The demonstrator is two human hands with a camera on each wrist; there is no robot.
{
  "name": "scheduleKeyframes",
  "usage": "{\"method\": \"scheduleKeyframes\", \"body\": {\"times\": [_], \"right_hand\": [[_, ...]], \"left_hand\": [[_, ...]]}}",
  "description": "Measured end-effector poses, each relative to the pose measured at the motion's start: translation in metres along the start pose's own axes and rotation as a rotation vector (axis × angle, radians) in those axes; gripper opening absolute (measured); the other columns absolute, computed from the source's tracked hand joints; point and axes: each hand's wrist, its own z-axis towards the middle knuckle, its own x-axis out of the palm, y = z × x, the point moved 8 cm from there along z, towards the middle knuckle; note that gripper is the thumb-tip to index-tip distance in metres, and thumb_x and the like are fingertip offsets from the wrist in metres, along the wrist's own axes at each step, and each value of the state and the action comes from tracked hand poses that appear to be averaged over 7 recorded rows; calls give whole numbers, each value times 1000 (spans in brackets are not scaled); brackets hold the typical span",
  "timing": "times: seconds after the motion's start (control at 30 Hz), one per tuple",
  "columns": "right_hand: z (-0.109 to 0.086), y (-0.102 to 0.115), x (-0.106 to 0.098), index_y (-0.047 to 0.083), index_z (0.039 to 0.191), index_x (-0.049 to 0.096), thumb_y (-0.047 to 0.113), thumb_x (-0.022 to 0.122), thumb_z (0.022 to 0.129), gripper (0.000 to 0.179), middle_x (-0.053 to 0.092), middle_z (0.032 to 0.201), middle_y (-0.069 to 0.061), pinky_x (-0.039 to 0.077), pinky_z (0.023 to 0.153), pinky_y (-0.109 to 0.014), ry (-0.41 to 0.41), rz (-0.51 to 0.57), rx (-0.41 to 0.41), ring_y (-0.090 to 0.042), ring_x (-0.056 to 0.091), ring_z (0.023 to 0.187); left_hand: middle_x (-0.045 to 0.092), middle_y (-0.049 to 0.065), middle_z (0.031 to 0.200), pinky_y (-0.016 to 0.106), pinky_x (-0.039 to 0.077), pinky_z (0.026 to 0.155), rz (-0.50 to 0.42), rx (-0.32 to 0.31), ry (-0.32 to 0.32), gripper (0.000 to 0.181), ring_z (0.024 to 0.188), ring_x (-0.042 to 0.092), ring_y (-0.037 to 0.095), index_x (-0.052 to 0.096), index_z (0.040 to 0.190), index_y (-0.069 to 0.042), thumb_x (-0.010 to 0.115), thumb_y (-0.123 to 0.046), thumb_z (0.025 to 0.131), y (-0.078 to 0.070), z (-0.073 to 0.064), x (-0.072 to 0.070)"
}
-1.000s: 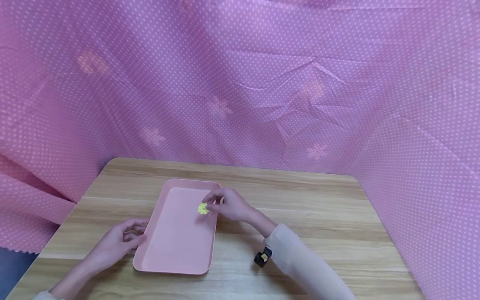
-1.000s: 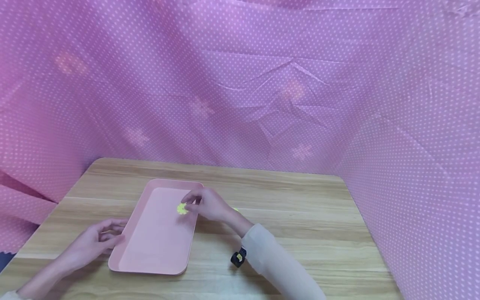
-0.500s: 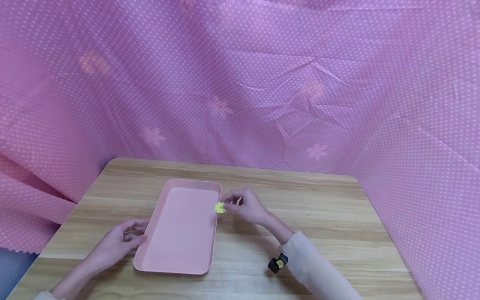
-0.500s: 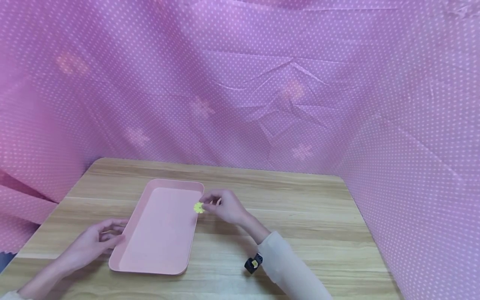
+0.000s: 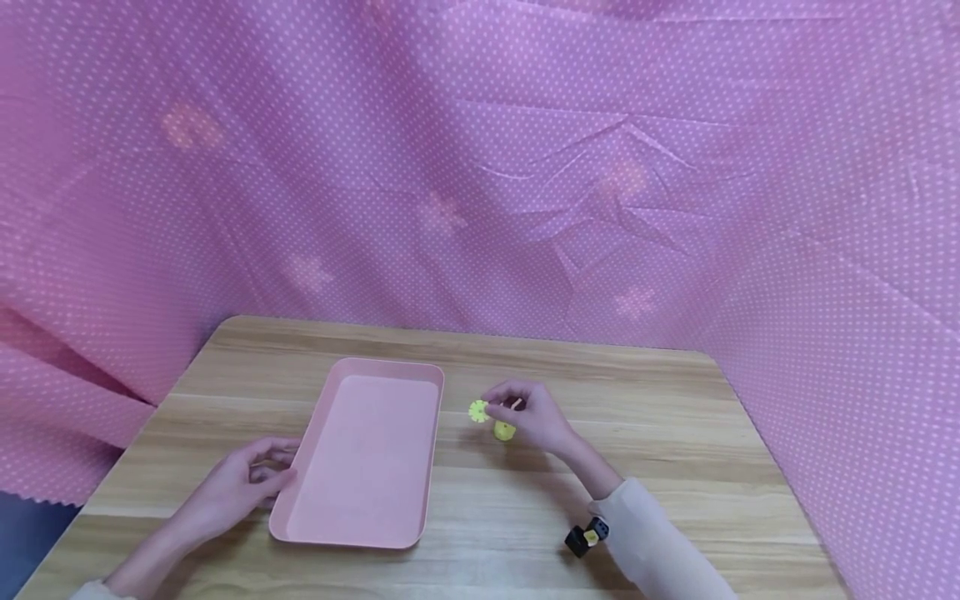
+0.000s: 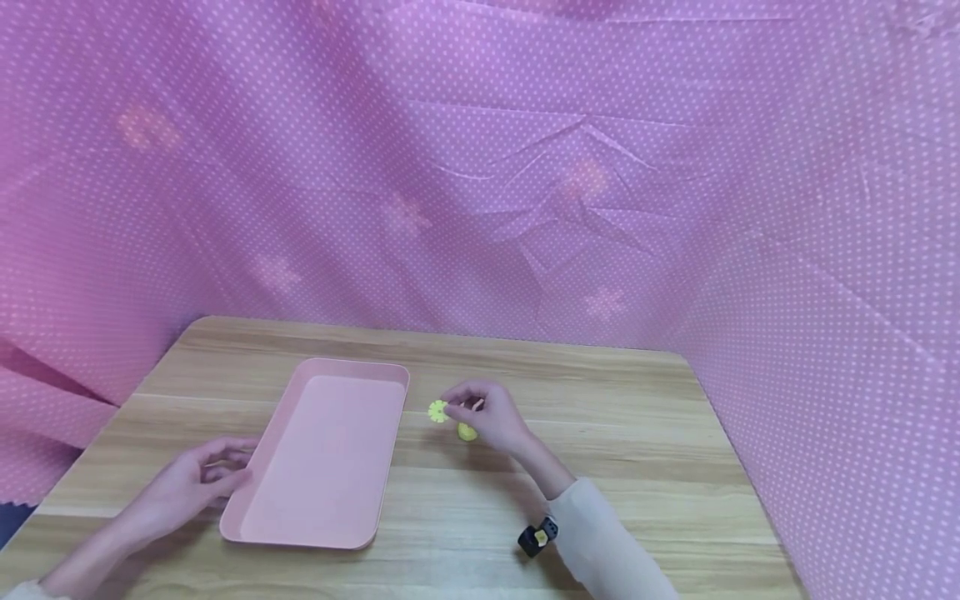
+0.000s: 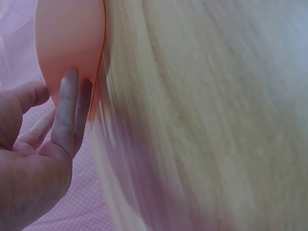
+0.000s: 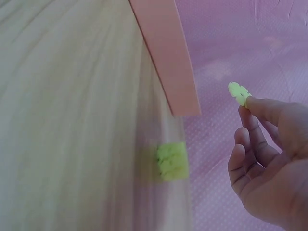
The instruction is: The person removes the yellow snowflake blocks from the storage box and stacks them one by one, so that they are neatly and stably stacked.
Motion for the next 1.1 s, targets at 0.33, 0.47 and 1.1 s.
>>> {"method": "scheduleKeyframes", "body": {"times": [0.33, 0.47, 1.1], "right_hand": [[-7, -35, -16, -1, 110, 77, 8, 78, 93, 20, 77, 96, -14, 53, 66, -18, -80, 96, 132, -11, 62, 78], [-9, -48, -17, -4, 113, 75, 7, 77, 94, 23, 77, 100, -17, 55, 68, -20, -84, 149, 175, -15, 63, 82], [-6, -71, -13, -6, 111, 75, 6, 78, 93, 23, 79, 100, -18, 48, 56, -16, -115, 167, 263, -9, 59, 70]], "left_hand": [[67, 28, 124, 29, 67, 74, 21, -5, -3, 52, 92, 70, 0, 52, 144, 10, 70, -8, 99, -1, 6, -5], [67, 28, 124, 29, 67, 73, 17, -12, 5, 51, 92, 70, 1, 51, 144, 10, 70, -8, 100, -1, 8, -7], [66, 30, 126, 29, 67, 74, 1, -25, 31, 52, 92, 71, 1, 50, 145, 10, 70, -8, 100, -1, 17, -14]]}}
